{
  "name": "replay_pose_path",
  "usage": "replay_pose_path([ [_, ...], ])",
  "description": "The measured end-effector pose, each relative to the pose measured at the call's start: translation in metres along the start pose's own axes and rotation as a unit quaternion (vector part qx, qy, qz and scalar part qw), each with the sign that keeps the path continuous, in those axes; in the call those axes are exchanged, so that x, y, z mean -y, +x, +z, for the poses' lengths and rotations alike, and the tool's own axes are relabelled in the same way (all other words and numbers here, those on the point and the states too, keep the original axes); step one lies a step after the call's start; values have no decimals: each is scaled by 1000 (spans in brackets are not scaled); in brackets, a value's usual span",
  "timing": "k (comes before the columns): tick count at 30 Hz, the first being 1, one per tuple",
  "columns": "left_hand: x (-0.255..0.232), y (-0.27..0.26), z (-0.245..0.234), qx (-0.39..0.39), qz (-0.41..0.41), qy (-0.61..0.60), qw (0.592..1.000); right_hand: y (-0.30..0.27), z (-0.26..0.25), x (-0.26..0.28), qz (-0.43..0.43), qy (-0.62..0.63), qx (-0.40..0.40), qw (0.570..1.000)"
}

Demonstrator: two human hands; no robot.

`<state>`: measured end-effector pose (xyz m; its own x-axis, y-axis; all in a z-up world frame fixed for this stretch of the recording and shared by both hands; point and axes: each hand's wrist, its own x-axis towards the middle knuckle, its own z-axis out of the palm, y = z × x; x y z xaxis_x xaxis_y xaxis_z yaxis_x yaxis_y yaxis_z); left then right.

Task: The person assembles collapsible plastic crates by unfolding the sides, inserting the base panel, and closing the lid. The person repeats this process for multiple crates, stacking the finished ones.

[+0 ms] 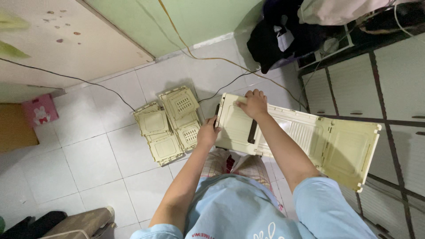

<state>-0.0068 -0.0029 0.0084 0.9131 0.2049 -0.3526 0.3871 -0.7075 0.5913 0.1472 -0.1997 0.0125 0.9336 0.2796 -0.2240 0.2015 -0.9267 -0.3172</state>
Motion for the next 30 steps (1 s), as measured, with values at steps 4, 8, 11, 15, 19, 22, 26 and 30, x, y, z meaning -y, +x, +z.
replay_pose_path([
  [4,7,2,1,32,24,-25,999,-3,-2,3,18,6,18,1000],
  [8,8,5,-6,63,50,2,997,-10,2,1,-6,33,-24,999],
  [11,5,14,-12,95,47,35,994,-8,2,0,-30,56,-30,998],
  [15,5,15,-16,72,80,4,994,-9,-2,-4,-28,55,-4,998],
  [19,9,13,-13,18,81,-63,995,-15,-8,-7,-107,10,-64,992],
  [22,6,9,-7,8,92,-100,991,-24,-13,-8,-102,13,-90,991],
  [26,-7,2,-7,79,89,-75,990,-33,-32,-7,-28,28,-12,999],
  [30,-23,-4,-29,164,148,-98,970,-33,-68,-13,3,126,136,983],
])
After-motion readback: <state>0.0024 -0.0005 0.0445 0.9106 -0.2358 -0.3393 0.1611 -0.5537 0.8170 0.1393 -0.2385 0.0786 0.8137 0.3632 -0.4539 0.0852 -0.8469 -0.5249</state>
